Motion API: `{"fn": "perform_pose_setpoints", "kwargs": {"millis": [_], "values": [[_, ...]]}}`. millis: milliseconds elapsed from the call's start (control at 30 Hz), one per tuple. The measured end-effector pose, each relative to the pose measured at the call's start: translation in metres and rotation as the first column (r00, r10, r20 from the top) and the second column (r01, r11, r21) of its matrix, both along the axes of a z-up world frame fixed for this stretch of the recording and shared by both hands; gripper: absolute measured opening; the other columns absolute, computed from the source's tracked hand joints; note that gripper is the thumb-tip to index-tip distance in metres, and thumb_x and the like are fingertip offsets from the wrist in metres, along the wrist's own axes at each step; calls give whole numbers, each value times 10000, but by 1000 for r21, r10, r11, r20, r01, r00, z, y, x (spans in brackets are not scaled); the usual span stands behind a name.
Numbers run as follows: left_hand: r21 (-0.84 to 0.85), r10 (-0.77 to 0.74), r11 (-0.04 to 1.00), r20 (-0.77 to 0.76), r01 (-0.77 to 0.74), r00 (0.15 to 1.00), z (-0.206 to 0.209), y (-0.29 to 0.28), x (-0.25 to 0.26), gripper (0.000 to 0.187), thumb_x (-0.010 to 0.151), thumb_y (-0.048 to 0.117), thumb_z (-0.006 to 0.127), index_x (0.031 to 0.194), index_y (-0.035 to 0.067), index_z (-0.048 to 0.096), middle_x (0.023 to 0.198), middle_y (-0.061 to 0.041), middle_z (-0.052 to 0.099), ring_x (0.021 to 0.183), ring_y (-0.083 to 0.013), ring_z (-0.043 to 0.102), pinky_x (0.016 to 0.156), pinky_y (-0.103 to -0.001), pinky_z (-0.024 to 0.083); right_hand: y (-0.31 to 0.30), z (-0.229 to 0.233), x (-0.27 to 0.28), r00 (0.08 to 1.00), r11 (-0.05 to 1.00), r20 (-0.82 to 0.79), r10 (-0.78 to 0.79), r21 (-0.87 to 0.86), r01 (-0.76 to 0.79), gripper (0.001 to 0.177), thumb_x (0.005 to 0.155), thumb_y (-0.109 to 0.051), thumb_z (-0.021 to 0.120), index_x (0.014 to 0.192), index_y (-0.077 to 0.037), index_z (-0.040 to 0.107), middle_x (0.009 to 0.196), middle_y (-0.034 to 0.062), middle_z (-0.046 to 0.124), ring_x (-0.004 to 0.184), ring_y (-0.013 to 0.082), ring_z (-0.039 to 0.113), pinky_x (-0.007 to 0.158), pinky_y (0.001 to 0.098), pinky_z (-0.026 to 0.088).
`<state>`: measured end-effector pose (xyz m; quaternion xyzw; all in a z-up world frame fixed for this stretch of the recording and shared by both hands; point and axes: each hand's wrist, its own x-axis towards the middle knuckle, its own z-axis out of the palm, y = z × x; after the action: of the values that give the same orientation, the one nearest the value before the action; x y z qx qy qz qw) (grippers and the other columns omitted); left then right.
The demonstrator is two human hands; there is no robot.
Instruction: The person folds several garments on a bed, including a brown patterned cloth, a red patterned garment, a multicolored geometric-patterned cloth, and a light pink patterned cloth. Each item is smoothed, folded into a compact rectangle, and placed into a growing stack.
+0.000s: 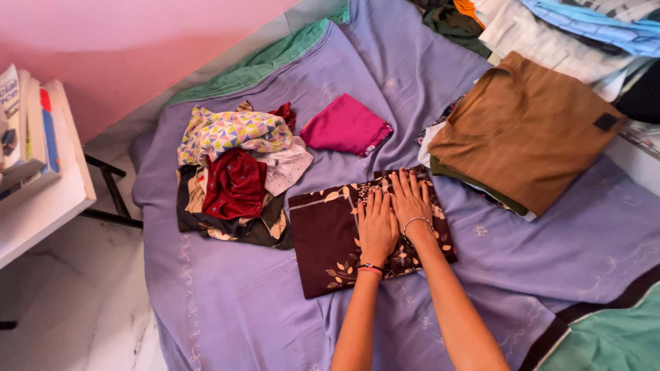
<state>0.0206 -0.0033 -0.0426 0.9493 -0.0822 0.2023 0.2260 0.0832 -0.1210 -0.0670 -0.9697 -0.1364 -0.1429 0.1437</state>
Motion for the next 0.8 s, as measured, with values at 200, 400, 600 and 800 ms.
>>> {"fn": "perform_pose_setpoints", "kwargs": {"millis": [200, 400, 600, 800], "values": [[59, 22, 998, 35, -24, 999, 14, -2, -10, 562, 989, 246, 496, 1494, -1, 484, 1604, -204, 431, 1517, -346, 347, 1247, -550, 185, -23, 30, -40, 982, 999, -187, 28, -21, -32, 656, 986, -372, 487, 1591, -199, 301, 1666, 81, 248, 1523, 306, 222, 1206, 569, 143], [64, 48, 997, -63, -44, 997, 29, -24, -60, 585, 988, 265, 502, 1499, -15, 458, 1589, -234, 391, 1508, -360, 305, 1229, -560, 159, -34, 41, -101, 991, 992, -66, -114, -51, 111, 630, 988, -395, 478, 1578, -212, 356, 1632, 97, 341, 1502, 300, 303, 1195, 639, 164], [90, 81, 993, -67, -75, 994, 35, -32, -72, 581, 989, 260, 497, 1492, -27, 458, 1596, -235, 392, 1514, -358, 298, 1226, -559, 157, -35, 38, -105, 996, 996, -16, -84, -25, 83, 630, 979, -371, 480, 1572, -179, 382, 1613, 126, 374, 1494, 313, 327, 1207, 633, 157], [273, 139, 953, -24, -127, 990, 40, -38, -57, 588, 941, 216, 516, 1496, 30, 470, 1618, -209, 391, 1537, -332, 313, 1246, -567, 153, -34, 38, -94, 997, 965, 74, -18, -259, 36, 618, 983, -257, 482, 1586, -146, 403, 1687, 79, 370, 1561, 249, 332, 1272, 527, 194]]}}
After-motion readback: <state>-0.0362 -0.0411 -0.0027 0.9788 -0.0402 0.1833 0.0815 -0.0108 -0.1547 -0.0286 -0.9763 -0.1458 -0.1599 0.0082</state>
